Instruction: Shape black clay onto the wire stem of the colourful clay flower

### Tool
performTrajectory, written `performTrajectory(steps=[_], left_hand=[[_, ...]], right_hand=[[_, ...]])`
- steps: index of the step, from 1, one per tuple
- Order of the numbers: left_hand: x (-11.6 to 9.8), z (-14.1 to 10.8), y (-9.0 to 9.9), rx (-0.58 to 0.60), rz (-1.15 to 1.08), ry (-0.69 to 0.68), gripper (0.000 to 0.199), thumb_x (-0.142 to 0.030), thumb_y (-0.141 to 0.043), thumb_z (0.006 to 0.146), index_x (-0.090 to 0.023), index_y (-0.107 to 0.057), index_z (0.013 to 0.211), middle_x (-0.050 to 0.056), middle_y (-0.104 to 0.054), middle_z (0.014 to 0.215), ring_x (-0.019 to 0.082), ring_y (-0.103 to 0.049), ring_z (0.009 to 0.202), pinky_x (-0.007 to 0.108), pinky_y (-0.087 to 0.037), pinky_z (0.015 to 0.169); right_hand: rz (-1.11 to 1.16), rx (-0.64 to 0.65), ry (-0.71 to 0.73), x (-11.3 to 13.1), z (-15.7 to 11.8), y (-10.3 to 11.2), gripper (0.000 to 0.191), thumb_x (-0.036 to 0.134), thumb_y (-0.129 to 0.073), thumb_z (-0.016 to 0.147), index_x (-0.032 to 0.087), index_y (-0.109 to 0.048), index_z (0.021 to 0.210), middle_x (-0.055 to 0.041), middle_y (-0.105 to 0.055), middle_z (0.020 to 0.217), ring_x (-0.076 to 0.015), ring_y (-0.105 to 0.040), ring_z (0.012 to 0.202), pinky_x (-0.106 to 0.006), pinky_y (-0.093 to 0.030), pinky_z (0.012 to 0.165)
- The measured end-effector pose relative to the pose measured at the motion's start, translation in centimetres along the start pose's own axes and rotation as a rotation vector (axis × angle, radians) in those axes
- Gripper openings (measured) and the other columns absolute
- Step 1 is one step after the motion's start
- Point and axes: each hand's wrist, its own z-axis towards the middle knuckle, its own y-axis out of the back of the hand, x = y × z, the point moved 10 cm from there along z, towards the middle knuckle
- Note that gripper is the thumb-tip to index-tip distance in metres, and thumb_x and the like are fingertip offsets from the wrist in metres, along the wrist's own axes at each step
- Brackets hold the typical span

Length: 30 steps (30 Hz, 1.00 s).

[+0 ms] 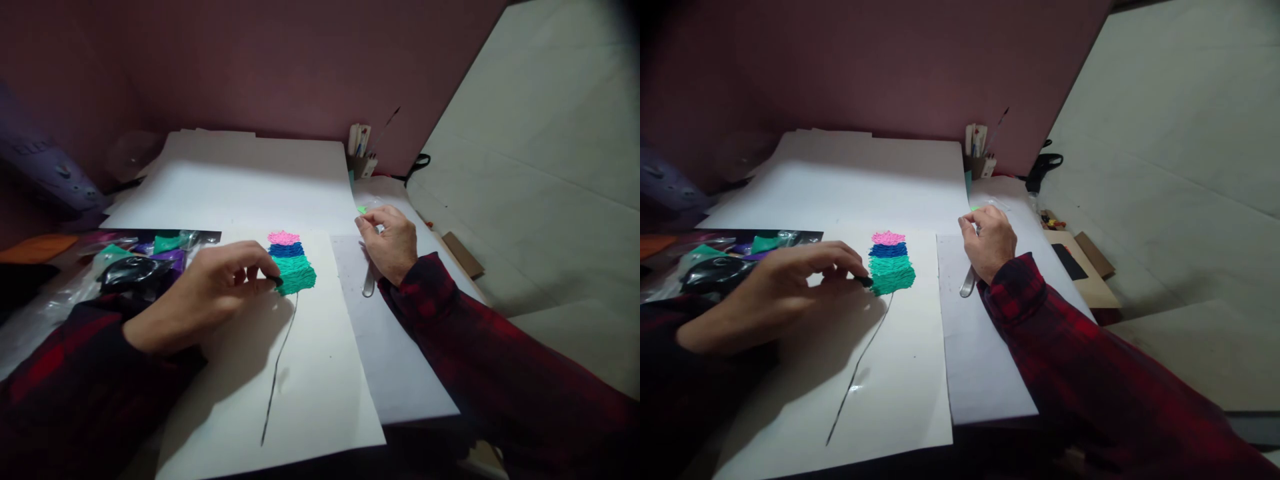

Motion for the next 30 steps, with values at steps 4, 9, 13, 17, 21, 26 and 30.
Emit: performTrajectory(steps=[4, 9, 13, 17, 21, 26, 30], left_hand=[[-0.3, -0.1, 2.2, -0.186, -0.106, 0.088, 0.019, -0.018, -0.054, 0.085, -0.017, -0.064, 0.101, 0.001, -0.057, 0.077, 0.011, -0.052, 0.064, 0.024, -0.043, 0.057], [1.2, 0.1, 1.5, -0.132, -0.221, 0.206, 0.014, -0.023, -0.057, 0.086, -0.016, -0.065, 0.095, -0.002, -0.055, 0.068, 0.008, -0.047, 0.057, 0.02, -0.039, 0.051], [2.1, -0.1, 0.1, 0.017, -0.34, 0.251, 0.009, -0.023, -0.065, 0.081, -0.017, -0.068, 0.086, -0.001, -0.061, 0.071, 0.009, -0.052, 0.062, 0.02, -0.043, 0.055], [-0.3, -0.9, -3.3, 0.401, -0.404, 0.14, 0.014, -0.011, -0.063, 0.077, -0.018, -0.072, 0.083, 0.004, -0.067, 0.086, 0.014, -0.061, 0.079, 0.026, -0.049, 0.07], [-0.9, -1.7, -4.9, 0.53, -0.393, 0.178, 0.013, -0.01, -0.064, 0.076, -0.018, -0.07, 0.085, 0.004, -0.068, 0.083, 0.016, -0.062, 0.077, 0.027, -0.051, 0.069], [-1.9, -2.1, -6.0, 0.586, -0.386, 0.121, 0.011, -0.006, -0.062, 0.076, -0.015, -0.068, 0.072, 0.003, -0.06, 0.078, 0.013, -0.06, 0.068, 0.023, -0.052, 0.062], [-2.3, -2.5, -6.8, 0.625, -0.346, 0.071, 0.016, -0.003, -0.06, 0.076, -0.015, -0.071, 0.073, 0.001, -0.053, 0.072, 0.011, -0.057, 0.066, 0.02, -0.05, 0.059]], right_hand=[[-0.001, -0.001, 0.01, 0.0, 0.0, 0.0, 0.016, 0.027, -0.058, 0.083, 0.018, -0.068, 0.074, -0.0057, -0.064, 0.083, -0.0215, -0.06, 0.081, -0.036, -0.047, 0.074], [0.007, -0.015, 0.023, 0.2, 0.0, 0.1, 0.016, 0.027, -0.057, 0.083, 0.018, -0.067, 0.074, -0.0054, -0.064, 0.083, -0.0214, -0.06, 0.082, -0.036, -0.047, 0.076], [0.021, -0.009, 0.026, 0.3, 0.0, 0.1, 0.016, 0.028, -0.056, 0.083, 0.02, -0.066, 0.073, -0.0048, -0.063, 0.082, -0.0213, -0.059, 0.083, -0.036, -0.047, 0.073], [0.021, -0.017, 0.023, 0.3, 0.0, 0.2, 0.016, 0.028, -0.056, 0.083, 0.019, -0.066, 0.073, -0.0054, -0.063, 0.083, -0.021, -0.059, 0.081, -0.035, -0.046, 0.071], [0.019, -0.016, 0.025, 0.3, 0.0, 0.2, 0.015, 0.027, -0.057, 0.083, 0.02, -0.066, 0.073, -0.005, -0.064, 0.082, -0.0205, -0.059, 0.08, -0.036, -0.047, 0.075], [0.007, -0.02, 0.033, 0.3, 0.1, 0.2, 0.015, 0.027, -0.057, 0.083, 0.02, -0.066, 0.073, -0.005, -0.063, 0.082, -0.021, -0.06, 0.081, -0.037, -0.047, 0.077], [0.004, -0.026, 0.037, 0.3, 0.1, 0.2, 0.014, 0.026, -0.058, 0.083, 0.019, -0.066, 0.074, -0.0049, -0.063, 0.081, -0.021, -0.059, 0.081, -0.036, -0.047, 0.075]])
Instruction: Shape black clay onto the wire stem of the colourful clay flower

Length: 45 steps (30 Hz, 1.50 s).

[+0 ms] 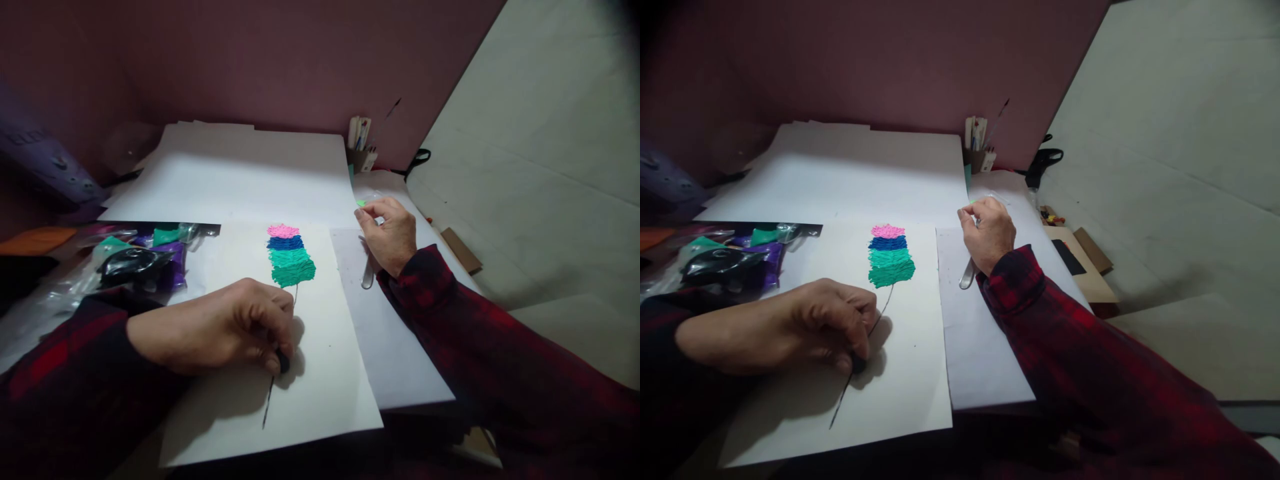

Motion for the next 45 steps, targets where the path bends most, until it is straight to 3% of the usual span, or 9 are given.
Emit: performTrajectory(steps=[5, 11, 19, 27, 33, 39, 45], left_hand=[[-0.5, -0.2, -0.1, -0.012, 0.096, -0.069, 0.017, -0.006, -0.062, 0.079, -0.017, -0.074, 0.076, 0.0, -0.053, 0.07, 0.01, -0.054, 0.064, 0.019, -0.046, 0.056], [-0.9, -0.5, 2.0, -0.134, 0.055, -0.032, 0.011, -0.01, -0.068, 0.077, -0.019, -0.075, 0.079, -0.001, -0.056, 0.067, 0.009, -0.052, 0.061, 0.018, -0.042, 0.055], [-0.4, -0.3, -0.5, 0.024, 0.135, -0.039, 0.015, -0.006, -0.065, 0.078, -0.016, -0.075, 0.076, -0.001, -0.05, 0.069, 0.011, -0.052, 0.064, 0.022, -0.044, 0.057], [-0.9, -0.4, 1.4, -0.082, 0.059, -0.036, 0.011, -0.01, -0.068, 0.078, -0.018, -0.075, 0.077, -0.001, -0.056, 0.066, 0.01, -0.053, 0.062, 0.019, -0.042, 0.056], [-0.2, -0.2, -0.2, 0.016, 0.095, -0.047, 0.015, -0.004, -0.066, 0.077, -0.014, -0.076, 0.073, -0.001, -0.049, 0.065, 0.01, -0.051, 0.062, 0.021, -0.043, 0.056], [-0.4, -0.4, 2.0, -0.11, -0.051, -0.072, 0.012, -0.007, -0.071, 0.074, -0.016, -0.078, 0.078, -0.001, -0.055, 0.064, 0.009, -0.052, 0.061, 0.019, -0.042, 0.056], [0.0, -0.1, -0.6, 0.038, 0.086, -0.074, 0.013, -0.007, -0.067, 0.077, -0.016, -0.077, 0.074, -0.001, -0.05, 0.065, 0.01, -0.051, 0.062, 0.021, -0.042, 0.055]], right_hand=[[0.009, 0.003, -0.006, -0.1, 0.0, 0.0, 0.015, 0.026, -0.057, 0.083, 0.019, -0.066, 0.073, -0.005, -0.063, 0.081, -0.021, -0.059, 0.081, -0.036, -0.047, 0.075], [0.019, -0.001, -0.015, -0.2, 0.0, 0.0, 0.015, 0.026, -0.057, 0.082, 0.019, -0.065, 0.072, -0.0055, -0.063, 0.081, -0.0216, -0.06, 0.082, -0.036, -0.047, 0.073], [0.007, 0.0, -0.008, -0.2, 0.0, 0.0, 0.015, 0.026, -0.057, 0.082, 0.019, -0.066, 0.074, -0.0056, -0.063, 0.081, -0.021, -0.06, 0.081, -0.036, -0.047, 0.074], [0.01, -0.006, -0.001, -0.1, -0.1, 0.0, 0.014, 0.025, -0.057, 0.082, 0.018, -0.066, 0.073, -0.0059, -0.063, 0.081, -0.0213, -0.06, 0.081, -0.036, -0.047, 0.074], [0.021, -0.015, 0.007, -0.1, 0.0, 0.0, 0.014, 0.026, -0.058, 0.082, 0.019, -0.065, 0.072, -0.005, -0.063, 0.08, -0.0216, -0.06, 0.081, -0.036, -0.047, 0.074], [0.017, -0.032, 0.019, -0.1, -0.1, 0.1, 0.013, 0.024, -0.059, 0.081, 0.018, -0.066, 0.072, -0.0055, -0.064, 0.08, -0.0222, -0.061, 0.081, -0.036, -0.047, 0.071], [0.02, -0.027, 0.008, -0.1, 0.0, 0.1, 0.013, 0.024, -0.059, 0.081, 0.019, -0.065, 0.071, -0.0048, -0.064, 0.08, -0.0216, -0.061, 0.081, -0.037, -0.047, 0.073]])
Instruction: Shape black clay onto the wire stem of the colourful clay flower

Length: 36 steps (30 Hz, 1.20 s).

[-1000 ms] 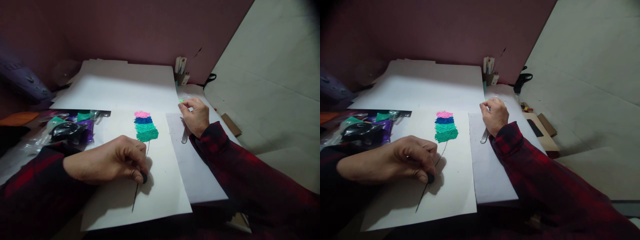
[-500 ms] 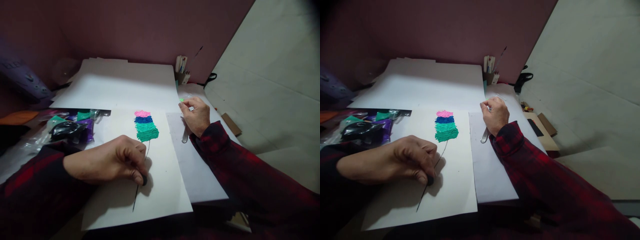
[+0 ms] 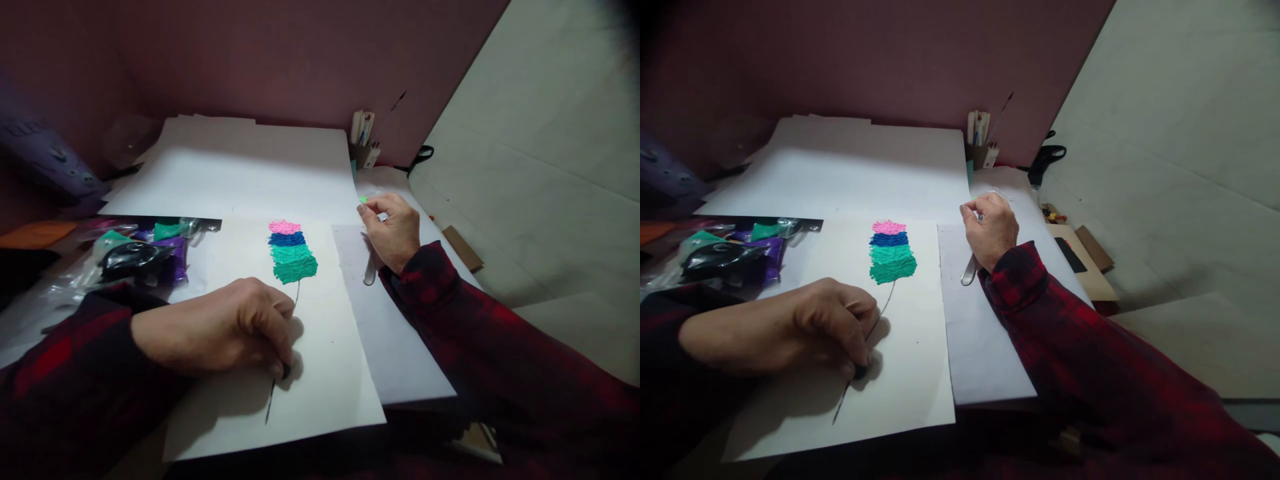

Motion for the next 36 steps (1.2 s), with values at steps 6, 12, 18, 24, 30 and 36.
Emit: performTrajectory(steps=[6, 12, 18, 24, 30, 36], left_hand=[[-0.6, -0.2, 1.9, -0.119, -0.064, -0.032, 0.008, -0.011, -0.07, 0.078, -0.014, -0.076, 0.08, 0.0, -0.057, 0.065, 0.009, -0.052, 0.06, 0.018, -0.041, 0.053], [-0.2, 0.0, 0.9, -0.063, -0.017, -0.005, 0.01, -0.008, -0.068, 0.078, -0.013, -0.077, 0.079, 0.0, -0.053, 0.065, 0.01, -0.053, 0.062, 0.02, -0.044, 0.056], [-0.1, -0.2, 2.3, -0.179, -0.101, -0.017, 0.008, -0.009, -0.07, 0.077, -0.013, -0.076, 0.081, 0.0, -0.058, 0.066, 0.009, -0.054, 0.062, 0.019, -0.043, 0.056], [-0.1, -0.1, 1.3, -0.084, -0.031, -0.033, 0.009, -0.012, -0.068, 0.08, -0.013, -0.077, 0.081, 0.001, -0.057, 0.067, 0.01, -0.055, 0.063, 0.02, -0.044, 0.057], [-0.3, 0.0, 0.3, -0.028, 0.024, -0.057, 0.009, -0.008, -0.069, 0.077, -0.013, -0.077, 0.077, 0.001, -0.054, 0.067, 0.01, -0.054, 0.064, 0.019, -0.045, 0.055], [-0.7, -0.4, 2.0, -0.128, -0.17, -0.035, 0.007, -0.008, -0.069, 0.077, -0.013, -0.074, 0.08, 0.004, -0.063, 0.073, 0.013, -0.06, 0.068, 0.023, -0.049, 0.063]], right_hand=[[-0.001, 0.001, -0.004, -0.1, -0.1, 0.0, 0.013, 0.025, -0.059, 0.081, 0.019, -0.065, 0.071, -0.0049, -0.064, 0.081, -0.0218, -0.06, 0.081, -0.038, -0.047, 0.075], [0.002, 0.001, -0.004, -0.1, 0.0, 0.0, 0.013, 0.025, -0.06, 0.081, 0.019, -0.066, 0.071, -0.005, -0.064, 0.08, -0.0218, -0.061, 0.08, -0.037, -0.048, 0.074], [0.0, -0.005, 0.002, 0.0, -0.1, 0.1, 0.013, 0.024, -0.06, 0.081, 0.019, -0.066, 0.071, -0.005, -0.064, 0.08, -0.0214, -0.061, 0.079, -0.036, -0.047, 0.073], [0.003, 0.001, -0.007, -0.1, -0.1, 0.0, 0.013, 0.025, -0.059, 0.081, 0.019, -0.065, 0.071, -0.0047, -0.064, 0.08, -0.0217, -0.06, 0.08, -0.037, -0.046, 0.075], [0.002, 0.005, -0.007, 0.0, 0.0, 0.0, 0.013, 0.024, -0.059, 0.081, 0.019, -0.065, 0.071, -0.0045, -0.064, 0.08, -0.021, -0.06, 0.08, -0.037, -0.047, 0.077], [0.0, 0.0, -0.004, 0.0, -0.2, 0.1, 0.012, 0.024, -0.06, 0.081, 0.018, -0.066, 0.071, -0.0053, -0.065, 0.081, -0.0212, -0.06, 0.079, -0.036, -0.047, 0.073]])
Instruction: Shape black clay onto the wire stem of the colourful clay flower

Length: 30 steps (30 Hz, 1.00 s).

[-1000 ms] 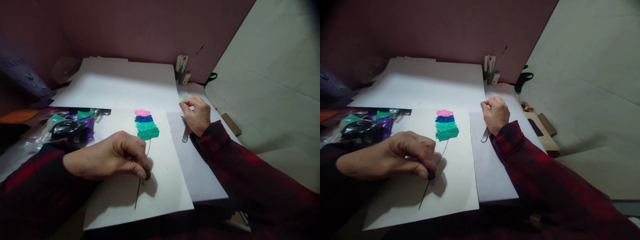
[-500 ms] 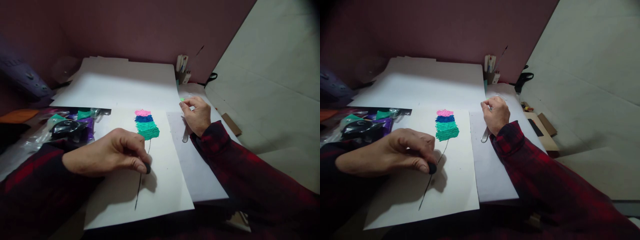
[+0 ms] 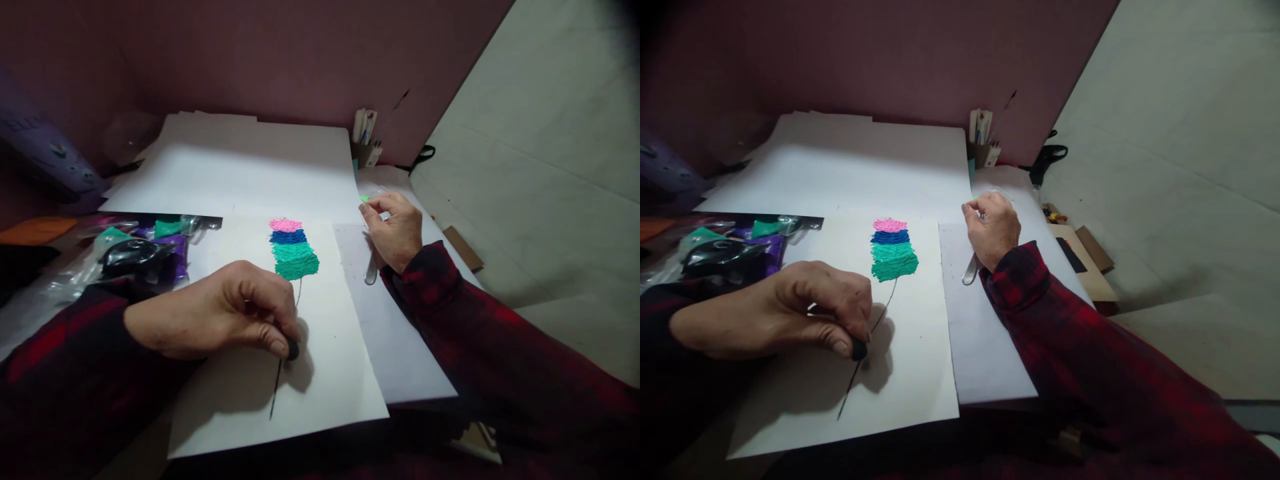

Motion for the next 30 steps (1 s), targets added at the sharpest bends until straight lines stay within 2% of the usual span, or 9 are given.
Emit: performTrajectory(steps=[4, 8, 14, 19, 23, 26, 30], left_hand=[[0.1, 0.1, -1.1, 0.081, 0.12, -0.019, 0.009, -0.008, -0.064, 0.08, -0.011, -0.073, 0.081, 0.006, -0.062, 0.073, 0.014, -0.058, 0.071, 0.024, -0.048, 0.064], [-0.2, 0.0, -2.1, 0.148, 0.27, -0.081, 0.017, -0.002, -0.062, 0.08, -0.014, -0.073, 0.08, 0.005, -0.064, 0.073, 0.015, -0.055, 0.074, 0.025, -0.046, 0.067], [-0.3, -0.2, 0.5, -0.038, 0.048, -0.016, 0.005, -0.012, -0.068, 0.08, -0.014, -0.072, 0.082, 0.004, -0.064, 0.076, 0.013, -0.058, 0.07, 0.024, -0.047, 0.064], [1.0, -0.2, 0.1, 0.007, 0.044, 0.12, 0.009, -0.022, -0.065, 0.082, -0.013, -0.068, 0.084, 0.005, -0.064, 0.077, 0.015, -0.057, 0.074, 0.027, -0.047, 0.067], [1.7, -0.5, 0.1, -0.007, 0.099, 0.192, 0.011, -0.025, -0.061, 0.084, -0.014, -0.061, 0.082, 0.004, -0.062, 0.078, 0.013, -0.053, 0.071, 0.024, -0.044, 0.062], [1.7, -0.6, 0.5, -0.035, 0.083, 0.181, 0.01, -0.023, -0.061, 0.084, -0.015, -0.063, 0.09, 0.004, -0.064, 0.083, 0.014, -0.056, 0.074, 0.022, -0.044, 0.061], [1.3, -0.4, 0.6, -0.038, 0.006, 0.103, 0.024, -0.019, -0.059, 0.086, -0.019, -0.068, 0.108, 0.005, -0.067, 0.089, 0.013, -0.059, 0.079, 0.022, -0.047, 0.066]], right_hand=[[0.006, 0.011, -0.016, 0.0, 0.1, -0.1, 0.012, 0.024, -0.059, 0.081, 0.019, -0.065, 0.071, -0.0046, -0.064, 0.081, -0.0215, -0.06, 0.081, -0.038, -0.047, 0.076], [-0.001, 0.016, -0.013, 0.1, 0.2, -0.1, 0.012, 0.024, -0.059, 0.081, 0.02, -0.064, 0.07, -0.0043, -0.064, 0.08, -0.0212, -0.06, 0.08, -0.037, -0.047, 0.075], [-0.003, 0.003, -0.004, -0.1, 0.0, -0.1, 0.012, 0.024, -0.06, 0.081, 0.019, -0.065, 0.071, -0.0044, -0.064, 0.079, -0.0209, -0.06, 0.079, -0.036, -0.047, 0.074], [0.003, -0.001, -0.002, 0.0, 0.0, 0.0, 0.012, 0.024, -0.06, 0.081, 0.019, -0.065, 0.071, -0.005, -0.064, 0.08, -0.0213, -0.06, 0.079, -0.037, -0.047, 0.075], [0.002, 0.0, -0.004, 0.0, 0.1, 0.0, 0.012, 0.024, -0.059, 0.081, 0.02, -0.065, 0.071, -0.0044, -0.064, 0.08, -0.0213, -0.06, 0.08, -0.037, -0.047, 0.074], [0.002, -0.003, 0.006, 0.0, 0.1, 0.0, 0.012, 0.024, -0.06, 0.081, 0.019, -0.065, 0.072, -0.005, -0.064, 0.081, -0.0214, -0.06, 0.08, -0.037, -0.047, 0.074], [0.002, 0.0, -0.001, -0.1, 0.0, 0.0, 0.012, 0.025, -0.059, 0.081, 0.02, -0.065, 0.072, -0.005, -0.064, 0.081, -0.0217, -0.06, 0.08, -0.036, -0.047, 0.072]])
